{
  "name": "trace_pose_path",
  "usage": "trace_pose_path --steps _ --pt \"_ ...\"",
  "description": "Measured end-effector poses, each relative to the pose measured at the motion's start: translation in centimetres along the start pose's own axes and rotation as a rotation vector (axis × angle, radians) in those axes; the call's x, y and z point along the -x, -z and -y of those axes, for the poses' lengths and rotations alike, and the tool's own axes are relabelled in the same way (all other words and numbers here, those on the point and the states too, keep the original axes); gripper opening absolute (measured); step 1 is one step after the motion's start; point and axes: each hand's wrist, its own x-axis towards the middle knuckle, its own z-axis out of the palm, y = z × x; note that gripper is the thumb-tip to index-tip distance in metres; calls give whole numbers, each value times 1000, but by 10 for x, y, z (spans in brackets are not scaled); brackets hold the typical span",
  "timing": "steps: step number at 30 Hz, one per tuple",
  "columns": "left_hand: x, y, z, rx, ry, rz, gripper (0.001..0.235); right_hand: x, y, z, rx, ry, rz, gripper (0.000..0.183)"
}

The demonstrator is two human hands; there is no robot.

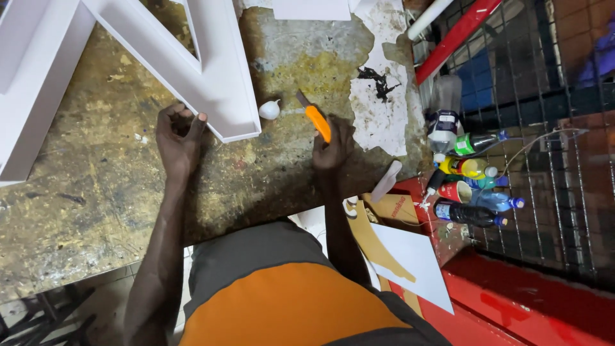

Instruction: Assembling 3D letters by applying glue to the edges and joining the pieces together, followed by trimming excess material with a utility knife.

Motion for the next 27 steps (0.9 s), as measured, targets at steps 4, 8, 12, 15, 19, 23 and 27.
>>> trace_pose_path --steps 4,8,12,15,19,23,27 --pt "-3 1 17 8 1 -9 47 19 -10 -21 24 -51 95 58" --pt "5 -3 17 -11 -73 -37 40 6 -5 -14 -9 -63 256 65" --pt "25 -21 -1 -47 -199 -100 32 -30 8 23 -364 12 349 64" --pt "25 -24 7 -53 -262 -113 37 -57 7 55 -548 -4 542 89" --pt "32 -28 4 19 -256 -106 38 -25 -67 53 -632 -89 559 77" --pt "36 -40 -37 17 -182 -134 47 -31 -62 50 -821 -346 716 36" --pt "40 -40 -29 -61 -217 -122 45 -45 -25 24 -644 -258 520 44"
